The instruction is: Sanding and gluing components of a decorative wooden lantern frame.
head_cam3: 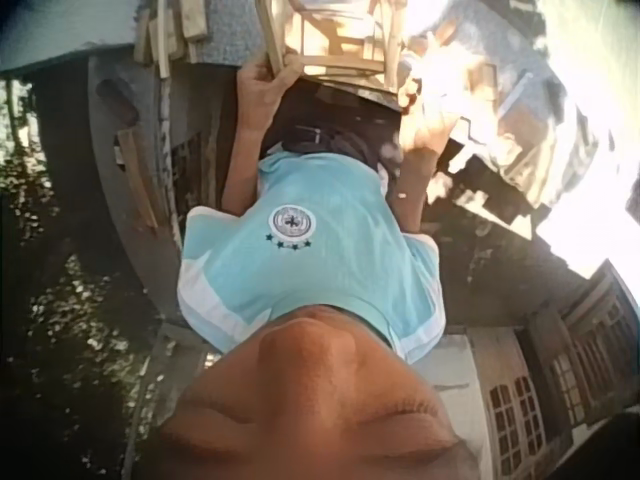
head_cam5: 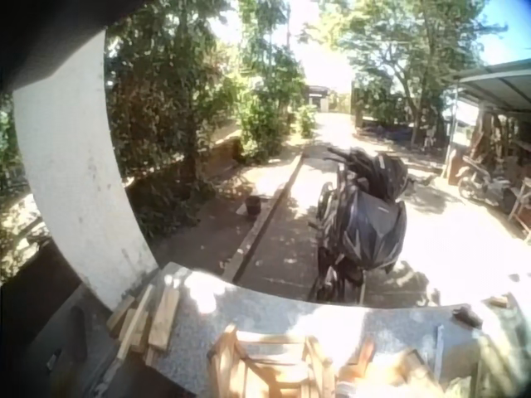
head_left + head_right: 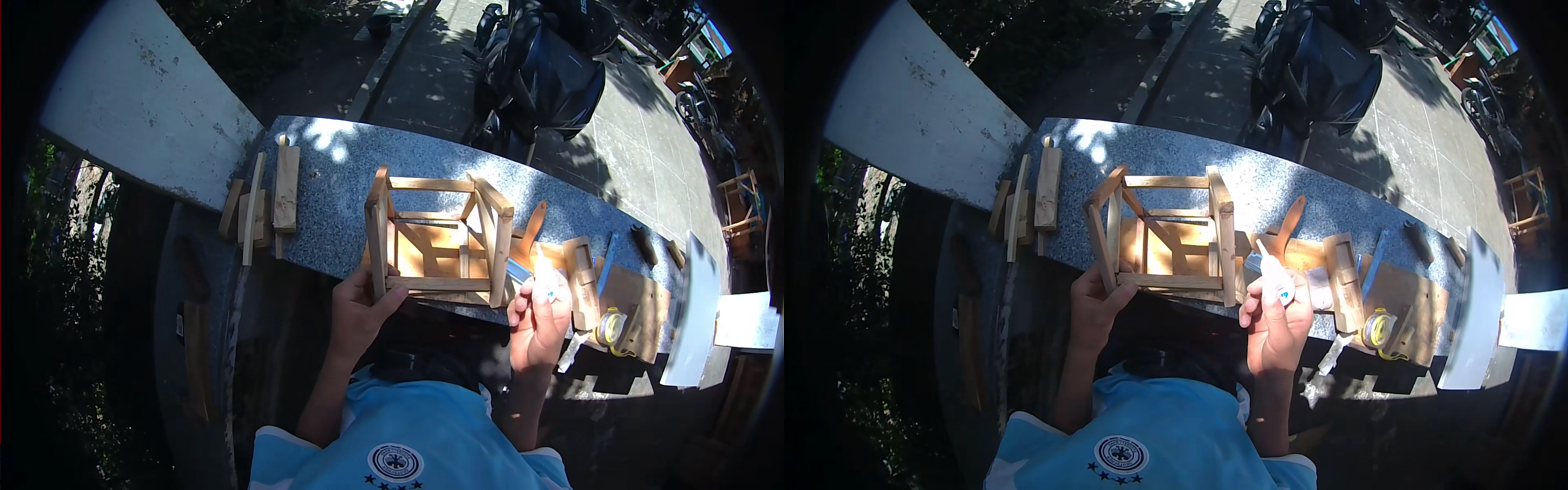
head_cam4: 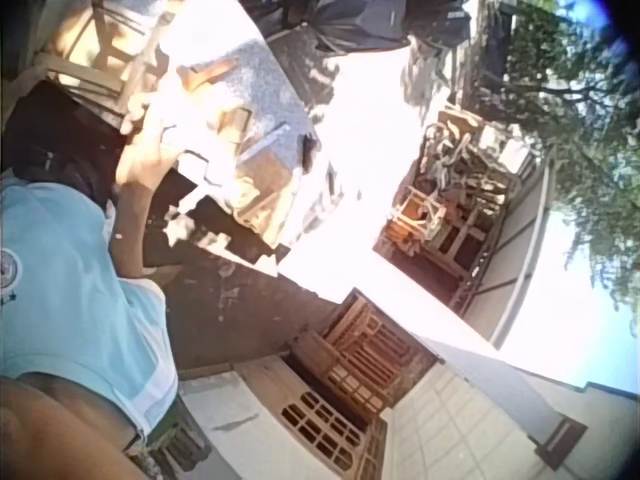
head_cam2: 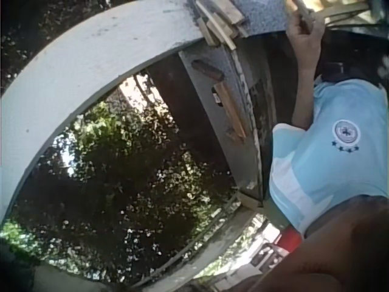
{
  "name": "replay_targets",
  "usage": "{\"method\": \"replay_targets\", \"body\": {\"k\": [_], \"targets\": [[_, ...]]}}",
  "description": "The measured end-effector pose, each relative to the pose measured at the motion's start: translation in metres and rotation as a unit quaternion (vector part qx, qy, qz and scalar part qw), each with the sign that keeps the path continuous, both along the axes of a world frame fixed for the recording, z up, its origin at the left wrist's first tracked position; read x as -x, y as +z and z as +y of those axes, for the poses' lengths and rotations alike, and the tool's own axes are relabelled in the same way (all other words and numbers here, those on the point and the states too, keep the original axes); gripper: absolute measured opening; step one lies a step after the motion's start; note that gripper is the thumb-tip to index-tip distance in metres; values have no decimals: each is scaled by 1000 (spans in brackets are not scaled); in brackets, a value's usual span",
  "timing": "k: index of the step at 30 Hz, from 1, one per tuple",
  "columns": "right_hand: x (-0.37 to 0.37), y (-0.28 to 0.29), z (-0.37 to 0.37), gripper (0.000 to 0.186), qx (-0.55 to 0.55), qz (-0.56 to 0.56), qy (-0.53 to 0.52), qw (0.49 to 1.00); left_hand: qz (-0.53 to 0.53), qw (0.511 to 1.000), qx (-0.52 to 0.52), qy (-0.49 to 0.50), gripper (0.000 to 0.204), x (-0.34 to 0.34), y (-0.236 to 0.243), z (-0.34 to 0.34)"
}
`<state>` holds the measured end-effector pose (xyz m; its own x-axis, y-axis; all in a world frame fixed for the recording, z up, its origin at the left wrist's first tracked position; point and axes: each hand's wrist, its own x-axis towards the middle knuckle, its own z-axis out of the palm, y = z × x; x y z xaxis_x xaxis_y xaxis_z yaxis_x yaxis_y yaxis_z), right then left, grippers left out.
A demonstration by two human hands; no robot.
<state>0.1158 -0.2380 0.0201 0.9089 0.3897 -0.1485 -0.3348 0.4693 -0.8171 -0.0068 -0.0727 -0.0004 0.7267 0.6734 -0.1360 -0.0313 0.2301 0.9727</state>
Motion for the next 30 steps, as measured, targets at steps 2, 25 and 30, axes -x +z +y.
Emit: {"method": "replay_targets", "body": {"k": [2, 25, 30], "targets": [[1, -3, 0, 27, -7, 12, 2, 1000, 2, 1000, 3, -2, 20, 0, 1, 0], [14, 27, 43, 24, 316, -219, 200, 901, -3, 1000, 16, -16, 26, 5, -4, 1], [9, 29, 63, 14, 261, -428, 159, 851, -6, 1000, -2, -15, 27, 5, -4, 1]]}}
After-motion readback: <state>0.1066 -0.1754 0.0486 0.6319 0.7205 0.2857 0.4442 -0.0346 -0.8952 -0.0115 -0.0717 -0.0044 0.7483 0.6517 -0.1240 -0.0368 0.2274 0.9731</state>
